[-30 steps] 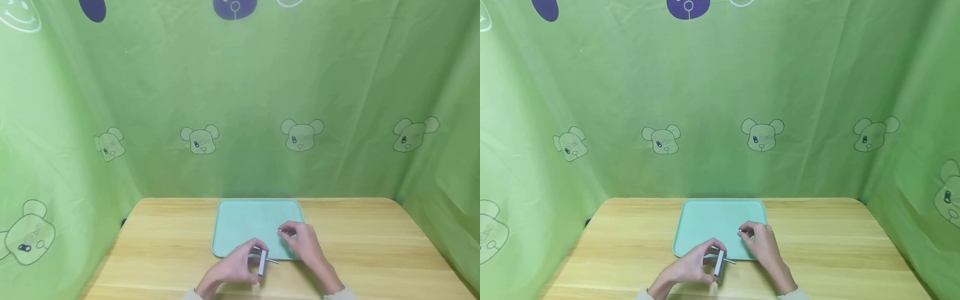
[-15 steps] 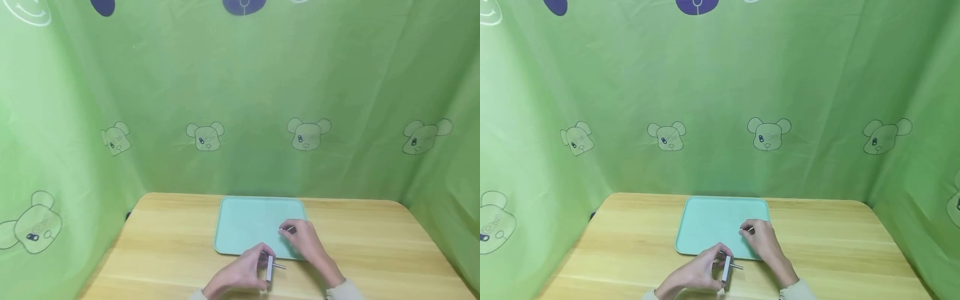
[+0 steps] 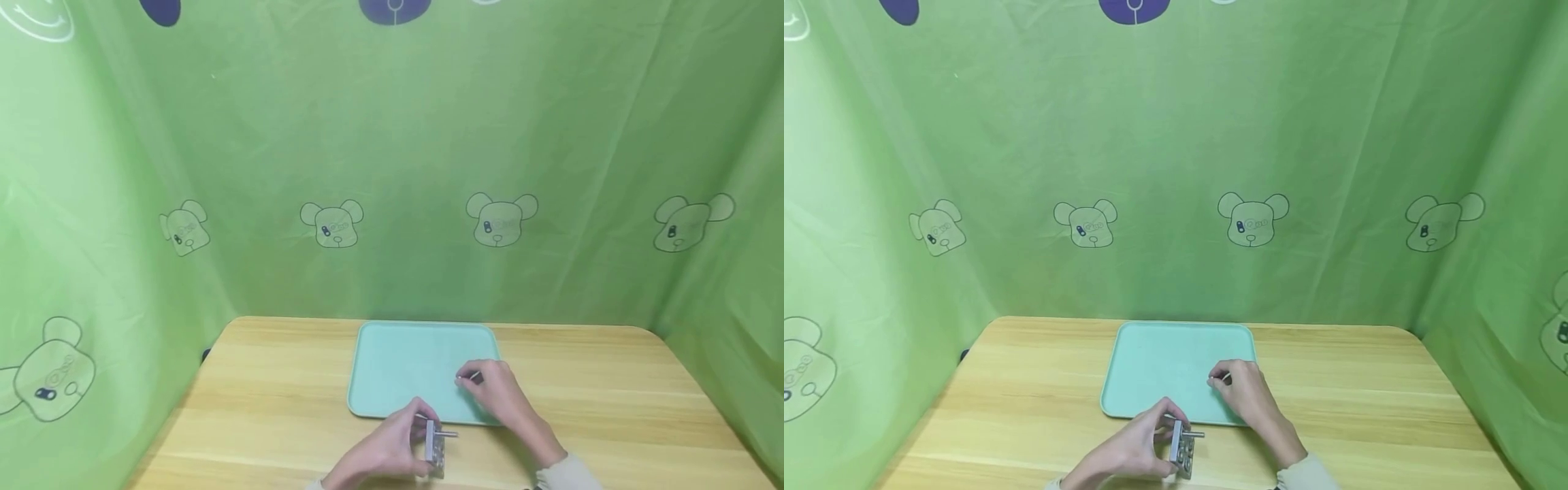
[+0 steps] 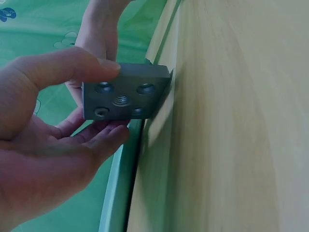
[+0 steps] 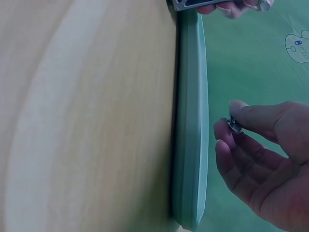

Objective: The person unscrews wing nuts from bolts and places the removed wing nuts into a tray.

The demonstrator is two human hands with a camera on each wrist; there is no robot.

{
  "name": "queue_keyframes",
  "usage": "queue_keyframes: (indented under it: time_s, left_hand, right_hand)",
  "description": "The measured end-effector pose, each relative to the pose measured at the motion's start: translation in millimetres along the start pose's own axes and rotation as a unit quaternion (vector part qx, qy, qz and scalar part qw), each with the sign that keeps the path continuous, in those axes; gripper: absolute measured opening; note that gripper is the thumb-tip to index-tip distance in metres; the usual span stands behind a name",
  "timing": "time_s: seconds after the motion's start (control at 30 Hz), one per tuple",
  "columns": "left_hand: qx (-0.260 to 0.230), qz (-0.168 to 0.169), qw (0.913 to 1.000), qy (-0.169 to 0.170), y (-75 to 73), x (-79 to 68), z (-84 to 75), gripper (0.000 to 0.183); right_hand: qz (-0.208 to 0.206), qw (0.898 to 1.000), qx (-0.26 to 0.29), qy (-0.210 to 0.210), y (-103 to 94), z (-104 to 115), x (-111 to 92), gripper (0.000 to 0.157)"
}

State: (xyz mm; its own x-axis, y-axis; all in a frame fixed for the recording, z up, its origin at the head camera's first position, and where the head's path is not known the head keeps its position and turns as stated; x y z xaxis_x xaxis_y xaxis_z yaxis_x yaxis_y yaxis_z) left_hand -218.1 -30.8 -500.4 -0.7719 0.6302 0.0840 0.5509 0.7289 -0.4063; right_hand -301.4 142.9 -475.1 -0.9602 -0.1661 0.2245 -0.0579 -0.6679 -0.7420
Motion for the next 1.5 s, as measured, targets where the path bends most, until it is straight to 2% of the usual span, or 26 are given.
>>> queue_keyframes:
  time_s: [0.1, 0.23, 0.37, 0.63, 0.83, 1.13, 1.37, 1.5]
  left_hand:
    - [0.06, -0.017, 0.998, -0.012, -5.8, -3.3, -1.7, 0.069]
    - [0.148, -0.032, 0.9883, -0.017, -13.4, -8.8, -4.5, 0.068]
    - [0.189, -0.043, 0.9807, -0.027, -18.5, -14.2, -3.4, 0.065]
    - [0.206, -0.046, 0.976, -0.054, -19.3, -19.8, 5.1, 0.067]
    - [0.253, -0.048, 0.9652, -0.045, -20.2, -21.0, 3.3, 0.068]
    - [0.283, -0.046, 0.9576, -0.033, -18.3, -22.1, 2.4, 0.067]
    - [0.28, -0.051, 0.9582, -0.029, -19.5, -24.6, 0.8, 0.068]
    - [0.26, -0.055, 0.9634, -0.033, -25.5, -29.8, 2.4, 0.066]
  right_hand:
    - [-0.008, 1.0, -0.003, -0.002, -0.5, 0.0, 0.4, 0.01]
    - [-0.015, 1.0, -0.007, -0.013, 0.2, 2.2, 2.0, 0.01]
    - [-0.01, 1.0, -0.014, -0.024, 3.4, 7.6, 4.9, 0.01]
    - [0.014, 0.999, -0.028, -0.028, 14.8, 14.7, 12.3, 0.01]
    - [0.017, 0.999, -0.035, -0.033, 20.0, 21.6, 17.5, 0.009]
    - [0.019, 0.998, -0.049, -0.039, 28.5, 30.9, 23.9, 0.009]
    - [0.033, 0.996, -0.058, -0.055, 38.0, 39.6, 23.9, 0.008]
    - [0.032, 0.996, -0.058, -0.063, 41.6, 42.9, 22.4, 0.008]
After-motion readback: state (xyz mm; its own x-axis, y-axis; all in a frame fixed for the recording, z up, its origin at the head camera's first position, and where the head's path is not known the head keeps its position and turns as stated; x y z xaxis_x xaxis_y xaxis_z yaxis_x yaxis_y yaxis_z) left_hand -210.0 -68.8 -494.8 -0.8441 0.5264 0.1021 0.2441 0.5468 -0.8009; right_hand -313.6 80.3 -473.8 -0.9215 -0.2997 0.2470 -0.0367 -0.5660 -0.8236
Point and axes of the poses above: each hand's wrist, its own x-axis towards the middle knuckle, its own y-axis out of the palm, z = x × y, the point moved 8 cm from there along x, towards the middle knuckle, and after that the axes turned 4 degrees about y, right-handed, at the moved point
